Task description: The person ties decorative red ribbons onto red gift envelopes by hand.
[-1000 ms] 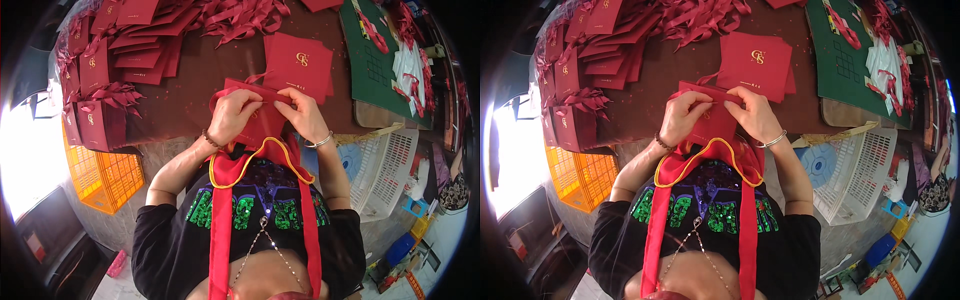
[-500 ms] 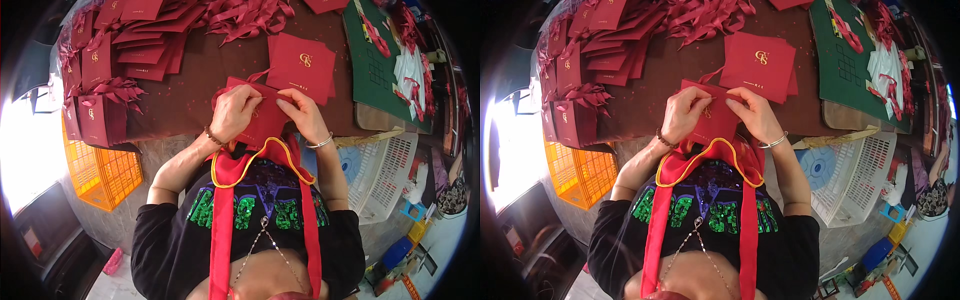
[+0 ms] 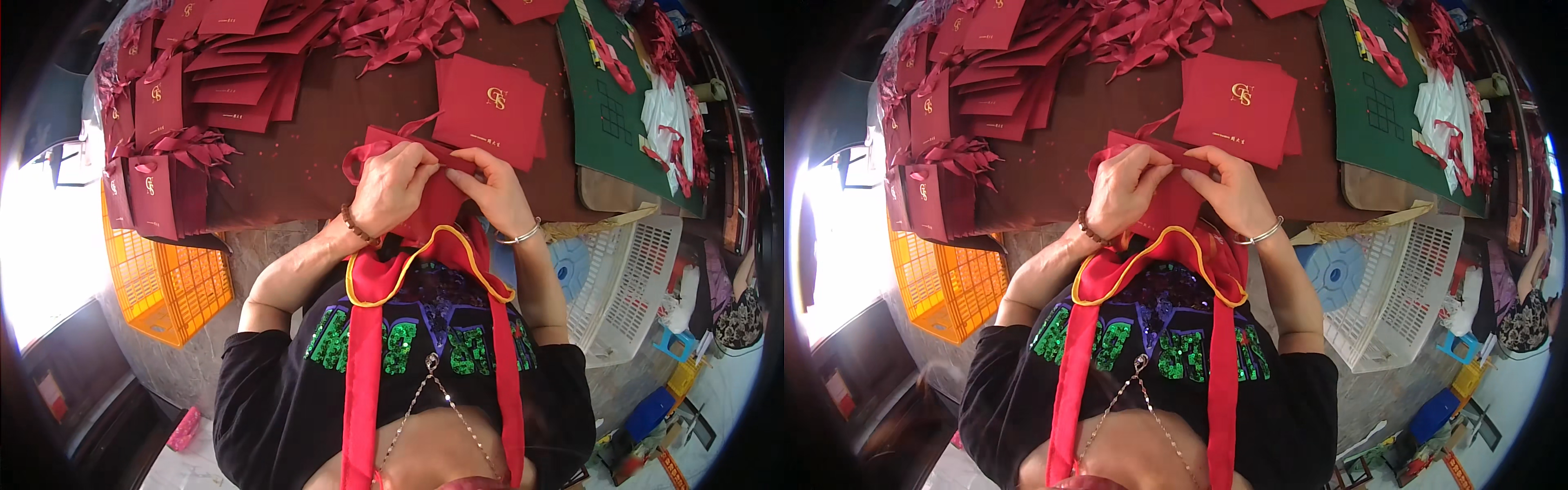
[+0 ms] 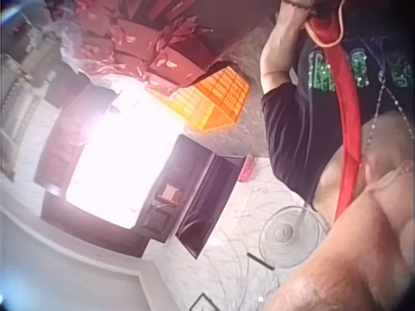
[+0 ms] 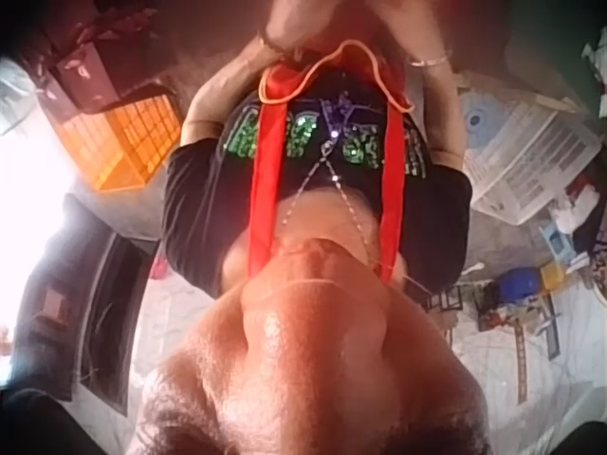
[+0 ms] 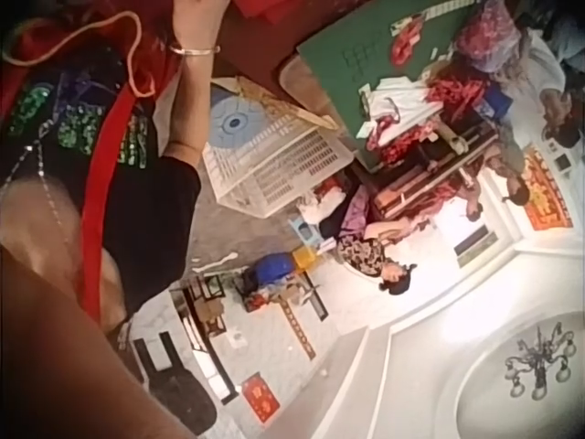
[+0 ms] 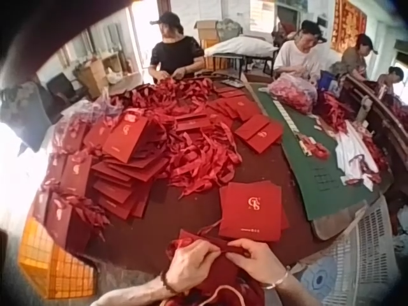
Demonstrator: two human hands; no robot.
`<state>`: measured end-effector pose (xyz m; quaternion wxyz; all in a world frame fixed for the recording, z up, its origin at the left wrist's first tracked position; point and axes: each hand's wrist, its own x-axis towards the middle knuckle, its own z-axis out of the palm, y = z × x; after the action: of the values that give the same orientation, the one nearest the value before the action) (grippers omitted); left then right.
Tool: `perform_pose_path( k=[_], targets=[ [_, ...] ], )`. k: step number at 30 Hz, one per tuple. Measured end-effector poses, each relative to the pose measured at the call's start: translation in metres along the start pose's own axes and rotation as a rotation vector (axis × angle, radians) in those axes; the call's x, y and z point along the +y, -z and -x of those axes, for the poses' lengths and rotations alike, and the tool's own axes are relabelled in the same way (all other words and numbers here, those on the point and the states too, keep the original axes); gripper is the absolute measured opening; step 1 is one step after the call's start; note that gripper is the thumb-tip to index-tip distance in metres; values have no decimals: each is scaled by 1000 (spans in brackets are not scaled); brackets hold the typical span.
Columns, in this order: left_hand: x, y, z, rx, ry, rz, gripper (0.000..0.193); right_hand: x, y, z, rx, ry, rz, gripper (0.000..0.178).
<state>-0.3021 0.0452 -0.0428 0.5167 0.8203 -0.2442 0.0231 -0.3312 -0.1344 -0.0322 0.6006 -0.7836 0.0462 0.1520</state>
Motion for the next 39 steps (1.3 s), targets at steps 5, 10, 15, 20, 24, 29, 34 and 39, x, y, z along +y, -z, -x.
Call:
perform_pose_path(
  k=[5,10,15,20,24,29,34,39],
  targets=[
    [2,-3,1,35,-2,-19,7,5,1,-2,1,-4,9,27],
    [-1,-2,1,38,0,-31,7,4,1,-2,-13,2,-14,26],
    [-4,-1,2,27,55,-47,8,8,0,-3,-31,24,-101,26],
    [0,-5,0,83,-114,-213,8,6,1,-1,-18,4,-91,24],
    [3,-10,2,87,-313,-507,10,7,0,0,22,12,31,21],
    [2,-10,0,48,-324,-539,12,7,0,-3,42,41,63,20],
    [4,-10,-2,17,-387,-529,14,0,-2,0,105,128,167,21],
    [3,-9,-3,41,-309,-502,14,-6,-1,1,90,123,208,21]
  ],
)
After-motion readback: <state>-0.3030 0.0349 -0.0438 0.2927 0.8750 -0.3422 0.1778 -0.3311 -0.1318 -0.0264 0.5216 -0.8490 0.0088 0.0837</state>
